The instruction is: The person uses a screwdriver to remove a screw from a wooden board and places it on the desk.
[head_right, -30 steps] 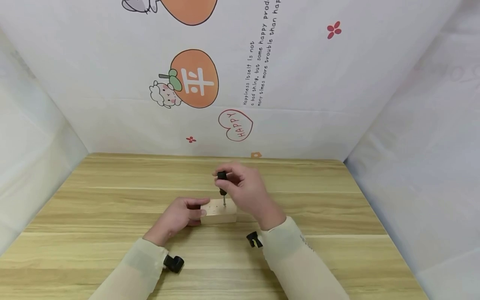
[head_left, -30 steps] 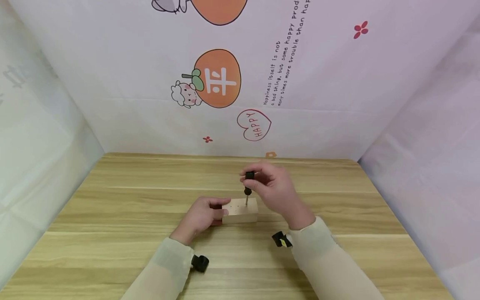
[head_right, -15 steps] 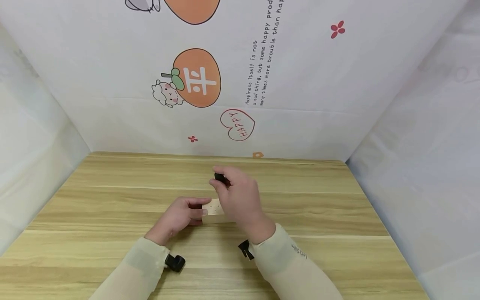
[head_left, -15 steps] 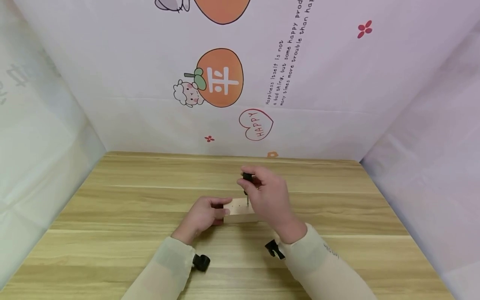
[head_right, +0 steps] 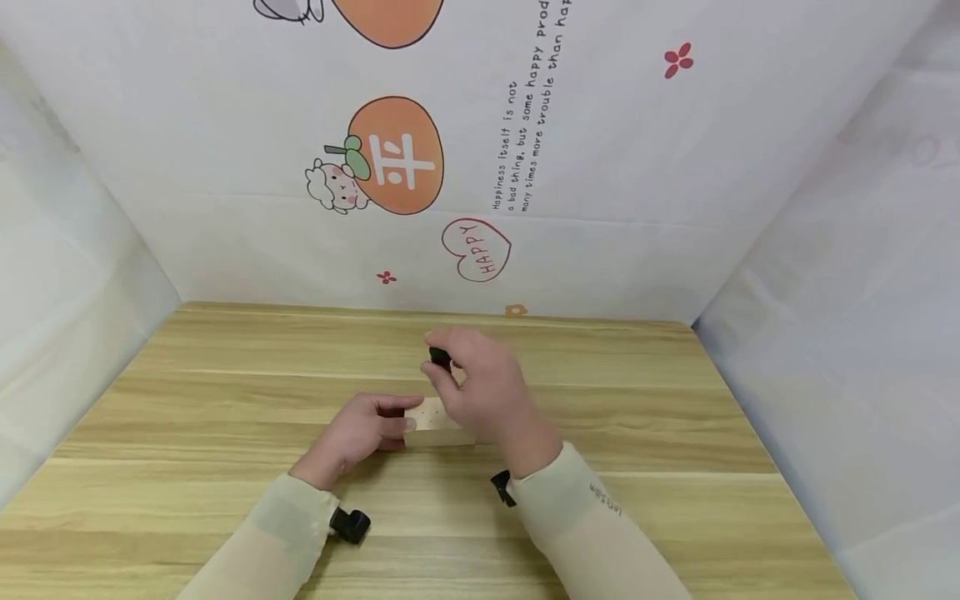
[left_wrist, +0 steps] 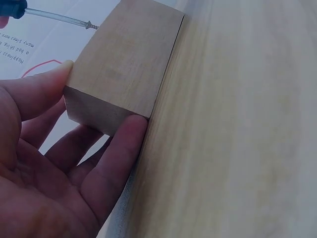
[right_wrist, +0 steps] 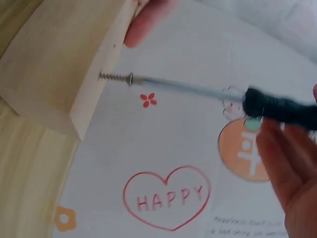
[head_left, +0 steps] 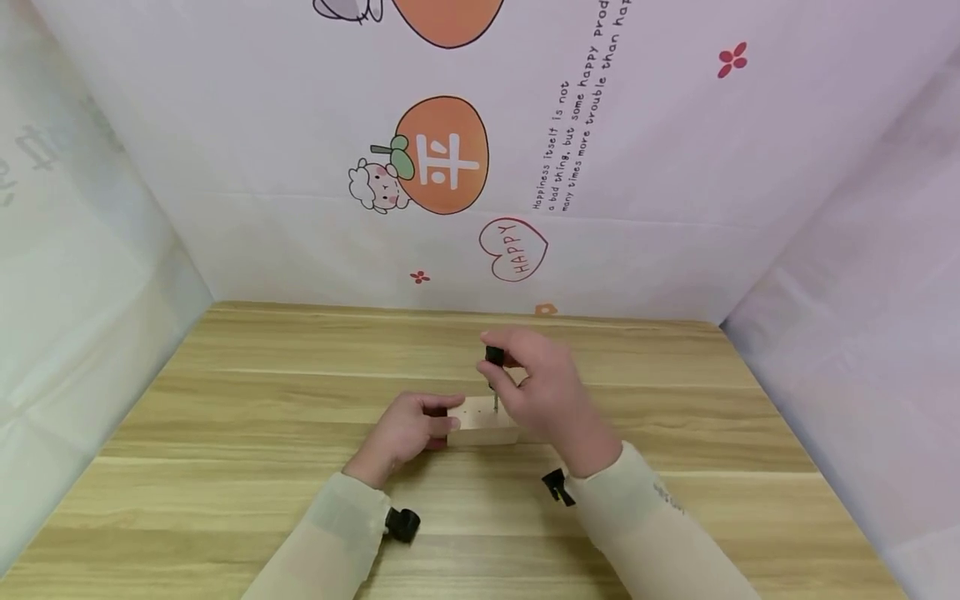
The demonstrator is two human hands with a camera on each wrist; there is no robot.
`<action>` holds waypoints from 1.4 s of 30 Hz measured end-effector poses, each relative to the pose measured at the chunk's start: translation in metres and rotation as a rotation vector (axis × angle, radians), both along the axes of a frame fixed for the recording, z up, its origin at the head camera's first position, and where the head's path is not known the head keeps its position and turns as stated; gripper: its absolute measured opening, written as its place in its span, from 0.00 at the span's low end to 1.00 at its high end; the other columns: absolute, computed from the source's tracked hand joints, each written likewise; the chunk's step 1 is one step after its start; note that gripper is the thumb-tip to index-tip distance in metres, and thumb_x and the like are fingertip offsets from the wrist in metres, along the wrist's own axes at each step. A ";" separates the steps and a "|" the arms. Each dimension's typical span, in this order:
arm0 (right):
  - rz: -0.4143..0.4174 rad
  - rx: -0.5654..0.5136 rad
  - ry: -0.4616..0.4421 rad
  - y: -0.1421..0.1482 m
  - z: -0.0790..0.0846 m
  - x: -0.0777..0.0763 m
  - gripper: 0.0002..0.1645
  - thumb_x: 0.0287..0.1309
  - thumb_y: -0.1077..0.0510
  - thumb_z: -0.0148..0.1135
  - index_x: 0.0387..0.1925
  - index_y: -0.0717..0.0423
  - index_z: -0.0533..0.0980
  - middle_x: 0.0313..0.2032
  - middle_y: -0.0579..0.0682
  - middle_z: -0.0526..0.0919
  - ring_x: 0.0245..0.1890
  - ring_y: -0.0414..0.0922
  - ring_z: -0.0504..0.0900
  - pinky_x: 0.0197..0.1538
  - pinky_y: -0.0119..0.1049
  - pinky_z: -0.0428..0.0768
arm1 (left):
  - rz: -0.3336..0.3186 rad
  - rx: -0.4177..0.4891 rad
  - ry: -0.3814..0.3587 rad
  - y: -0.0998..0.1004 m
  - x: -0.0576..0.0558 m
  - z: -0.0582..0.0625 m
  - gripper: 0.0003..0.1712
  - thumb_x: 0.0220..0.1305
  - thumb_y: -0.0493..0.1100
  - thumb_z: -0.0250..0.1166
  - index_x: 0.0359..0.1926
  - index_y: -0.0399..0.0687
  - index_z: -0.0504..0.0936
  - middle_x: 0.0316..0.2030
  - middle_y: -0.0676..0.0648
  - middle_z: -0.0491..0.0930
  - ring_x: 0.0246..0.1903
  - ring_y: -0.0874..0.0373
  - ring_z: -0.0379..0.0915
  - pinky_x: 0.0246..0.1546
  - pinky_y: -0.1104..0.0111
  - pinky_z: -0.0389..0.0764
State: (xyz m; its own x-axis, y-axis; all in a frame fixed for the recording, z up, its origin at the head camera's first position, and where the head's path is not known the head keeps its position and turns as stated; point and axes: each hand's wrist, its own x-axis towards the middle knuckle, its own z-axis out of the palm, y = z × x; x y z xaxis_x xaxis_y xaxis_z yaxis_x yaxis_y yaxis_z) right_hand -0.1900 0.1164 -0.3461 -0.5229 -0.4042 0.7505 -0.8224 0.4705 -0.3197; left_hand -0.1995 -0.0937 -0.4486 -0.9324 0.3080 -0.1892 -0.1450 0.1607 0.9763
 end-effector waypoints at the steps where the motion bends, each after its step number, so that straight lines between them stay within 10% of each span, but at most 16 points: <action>1: -0.055 0.016 0.064 -0.003 -0.001 0.003 0.20 0.53 0.62 0.76 0.47 0.62 0.81 0.39 0.52 0.83 0.32 0.42 0.81 0.35 0.36 0.83 | 0.000 0.002 0.000 0.000 0.000 0.001 0.20 0.65 0.36 0.68 0.58 0.43 0.84 0.61 0.45 0.76 0.48 0.53 0.78 0.41 0.59 0.83; 4: -0.175 0.009 0.131 -0.013 -0.001 0.010 0.20 0.50 0.60 0.79 0.44 0.62 0.81 0.38 0.52 0.80 0.30 0.42 0.80 0.32 0.35 0.82 | -0.002 -0.012 0.017 0.000 0.002 0.004 0.20 0.66 0.35 0.68 0.59 0.42 0.83 0.61 0.44 0.76 0.48 0.52 0.78 0.41 0.59 0.84; 11: -0.158 -0.137 -0.105 -0.015 0.005 0.015 0.15 0.51 0.63 0.78 0.42 0.57 0.86 0.33 0.46 0.80 0.28 0.38 0.78 0.30 0.31 0.80 | -0.010 -0.021 0.030 0.001 0.001 0.002 0.20 0.66 0.35 0.68 0.59 0.42 0.83 0.61 0.45 0.76 0.50 0.52 0.77 0.41 0.60 0.84; 20: 0.114 -0.246 -0.547 0.011 0.013 -0.002 0.14 0.58 0.67 0.70 0.47 0.56 0.86 0.38 0.47 0.86 0.36 0.44 0.84 0.37 0.36 0.83 | 0.010 -0.006 -0.010 0.001 0.000 0.003 0.20 0.64 0.35 0.69 0.58 0.43 0.84 0.61 0.47 0.76 0.51 0.53 0.76 0.41 0.60 0.83; 30: -0.135 0.031 0.064 -0.010 0.005 0.010 0.19 0.54 0.59 0.76 0.48 0.60 0.84 0.43 0.54 0.81 0.32 0.43 0.81 0.32 0.35 0.81 | 0.000 -0.021 0.029 0.002 0.002 0.003 0.20 0.66 0.35 0.67 0.58 0.42 0.83 0.60 0.46 0.77 0.50 0.52 0.76 0.41 0.60 0.84; 42: -0.140 -0.225 -0.260 -0.006 0.009 0.011 0.22 0.51 0.64 0.77 0.50 0.55 0.85 0.37 0.47 0.81 0.33 0.41 0.84 0.36 0.33 0.84 | 0.010 -0.025 0.017 0.003 0.003 0.002 0.19 0.65 0.35 0.68 0.57 0.43 0.84 0.60 0.44 0.77 0.47 0.53 0.78 0.41 0.60 0.84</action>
State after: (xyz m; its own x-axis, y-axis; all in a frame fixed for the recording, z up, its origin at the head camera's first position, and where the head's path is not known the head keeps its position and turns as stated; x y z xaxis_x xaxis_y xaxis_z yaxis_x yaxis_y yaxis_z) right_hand -0.1787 0.1108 -0.3373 -0.7460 -0.1556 0.6475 -0.6332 0.4667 -0.6174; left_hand -0.1970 -0.0907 -0.4463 -0.9386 0.2939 -0.1810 -0.1303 0.1839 0.9743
